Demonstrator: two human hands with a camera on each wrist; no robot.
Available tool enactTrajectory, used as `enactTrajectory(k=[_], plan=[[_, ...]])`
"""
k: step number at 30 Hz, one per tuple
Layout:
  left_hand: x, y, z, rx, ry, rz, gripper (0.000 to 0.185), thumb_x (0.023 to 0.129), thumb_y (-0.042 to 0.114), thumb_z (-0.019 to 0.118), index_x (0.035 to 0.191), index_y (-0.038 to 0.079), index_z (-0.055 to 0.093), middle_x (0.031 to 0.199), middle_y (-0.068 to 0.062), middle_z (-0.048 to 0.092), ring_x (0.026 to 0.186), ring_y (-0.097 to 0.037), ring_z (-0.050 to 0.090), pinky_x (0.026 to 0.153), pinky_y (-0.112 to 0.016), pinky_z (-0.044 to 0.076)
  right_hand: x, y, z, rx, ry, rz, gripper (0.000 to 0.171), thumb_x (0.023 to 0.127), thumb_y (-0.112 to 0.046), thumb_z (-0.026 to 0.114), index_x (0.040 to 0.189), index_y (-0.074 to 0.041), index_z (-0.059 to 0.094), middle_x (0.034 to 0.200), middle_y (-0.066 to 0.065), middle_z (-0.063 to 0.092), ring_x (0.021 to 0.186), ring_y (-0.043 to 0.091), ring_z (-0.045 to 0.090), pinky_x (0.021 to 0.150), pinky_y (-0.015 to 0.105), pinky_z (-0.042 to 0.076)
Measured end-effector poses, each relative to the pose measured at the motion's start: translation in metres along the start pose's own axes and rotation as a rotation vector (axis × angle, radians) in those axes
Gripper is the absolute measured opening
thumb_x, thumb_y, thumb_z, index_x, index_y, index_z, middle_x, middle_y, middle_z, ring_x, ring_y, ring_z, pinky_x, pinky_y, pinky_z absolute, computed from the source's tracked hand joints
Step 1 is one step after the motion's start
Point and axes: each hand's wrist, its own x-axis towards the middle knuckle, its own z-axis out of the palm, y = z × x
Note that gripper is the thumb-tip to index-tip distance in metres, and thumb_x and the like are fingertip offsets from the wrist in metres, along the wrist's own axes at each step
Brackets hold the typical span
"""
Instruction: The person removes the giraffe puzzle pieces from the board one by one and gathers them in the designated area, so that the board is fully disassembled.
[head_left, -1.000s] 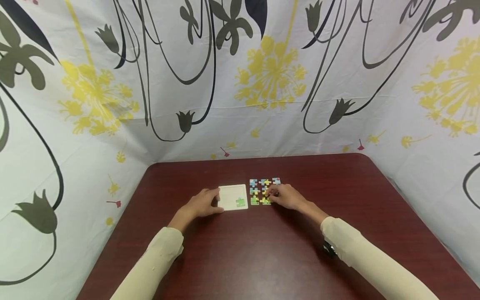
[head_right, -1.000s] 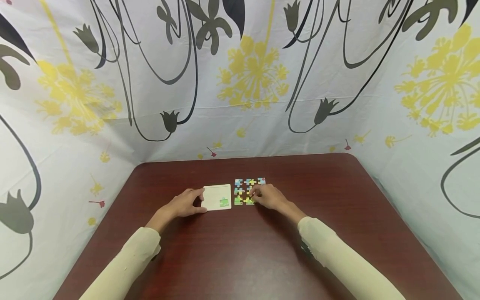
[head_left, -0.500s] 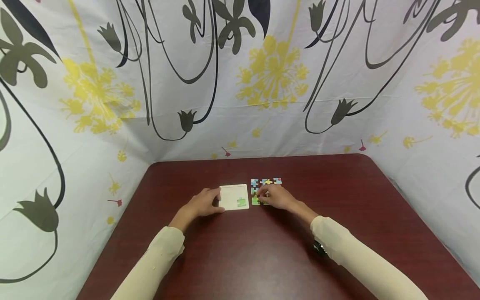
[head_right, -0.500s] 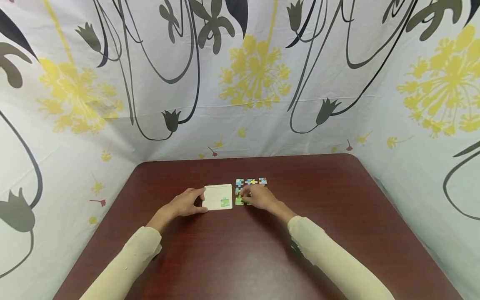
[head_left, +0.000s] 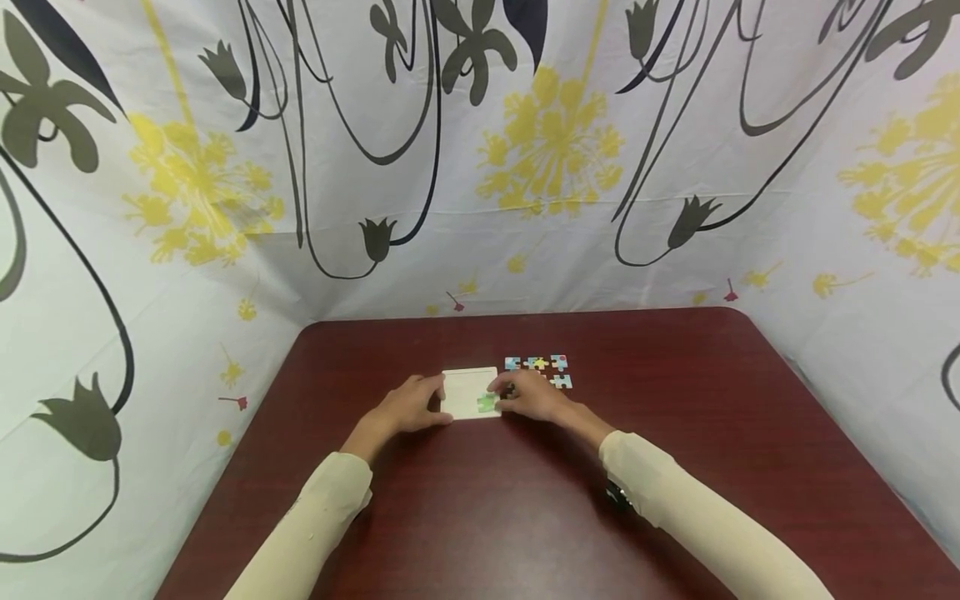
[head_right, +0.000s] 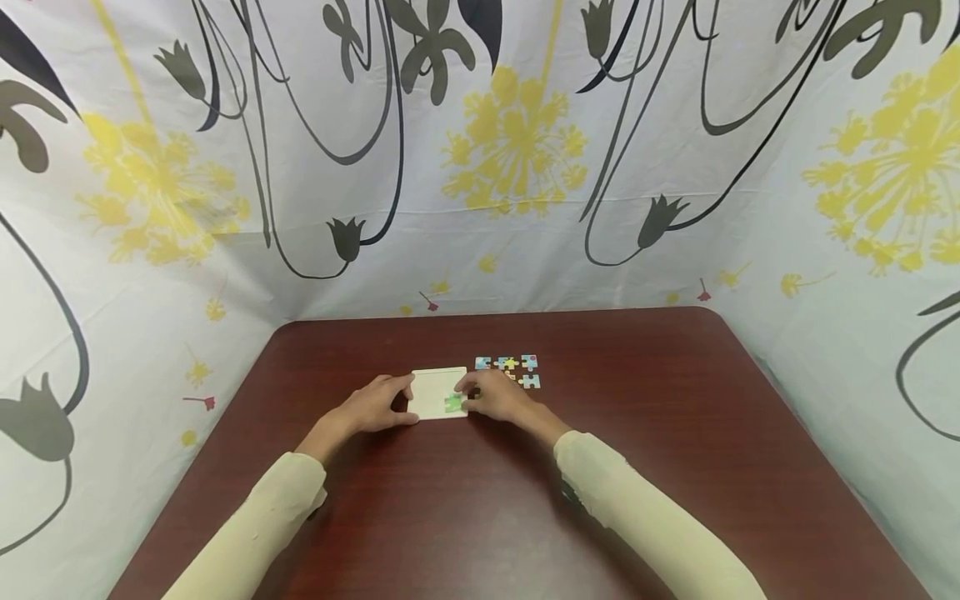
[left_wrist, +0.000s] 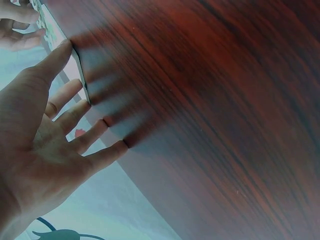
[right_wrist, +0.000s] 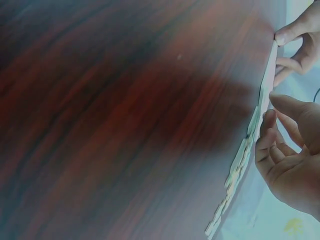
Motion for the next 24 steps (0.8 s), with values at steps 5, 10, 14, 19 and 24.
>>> enactTrajectory(k=[5,10,14,19,24], plan=[[0.000,0.001,0.000,-0.003,-0.008,-0.006,0.038,0.082,0.045,0.073,0.105,0.020,0.057,0.095,0.006,0.055,0.116,-0.023,0.046,0.081,-0.048,0.042,0.004,-0.004,0.005,-0.011,-0.008,-0.015,0.029,0.085,-0.011,0.072,0.113,-0.008,0.068,0.099,0.005,0.068,0.081,0.014,0.063,0.071,0.030,0.050],[0.001,0.000,0.000,-0.005,-0.012,-0.010,0.039,0.082,0.046,0.073,0.107,0.020,0.057,0.096,0.007,0.055,0.119,-0.023,0.045,0.083,-0.050,0.042,0.008,-0.005,0.009,-0.050,-0.064,-0.050,0.030,0.088,-0.011,0.070,0.118,-0.008,0.067,0.104,0.007,0.063,0.086,0.018,0.062,0.073,0.029,0.049],[0.001,0.001,0.001,-0.006,-0.008,-0.011,0.039,0.082,0.045,0.073,0.107,0.020,0.058,0.097,0.008,0.055,0.121,-0.023,0.044,0.085,-0.051,0.041,0.010,-0.005,0.010,-0.078,-0.104,-0.045,0.029,0.089,-0.013,0.069,0.118,-0.011,0.068,0.106,0.006,0.059,0.087,0.019,0.058,0.074,0.031,0.047],[0.002,0.000,0.001,-0.007,-0.003,-0.008,0.039,0.082,0.046,0.073,0.107,0.021,0.058,0.096,0.009,0.055,0.122,-0.023,0.044,0.084,-0.051,0.041,0.011,-0.006,0.010,-0.066,-0.109,-0.021,0.026,0.089,-0.012,0.069,0.115,-0.012,0.069,0.102,0.006,0.058,0.085,0.018,0.056,0.074,0.031,0.046],[0.002,-0.001,0.002,-0.008,-0.006,-0.013,0.039,0.082,0.046,0.073,0.107,0.020,0.058,0.096,0.007,0.055,0.118,-0.023,0.045,0.083,-0.050,0.042,0.011,-0.006,0.012,-0.056,-0.094,-0.001,0.025,0.087,-0.012,0.071,0.112,-0.013,0.067,0.099,0.007,0.056,0.082,0.016,0.055,0.072,0.031,0.047]])
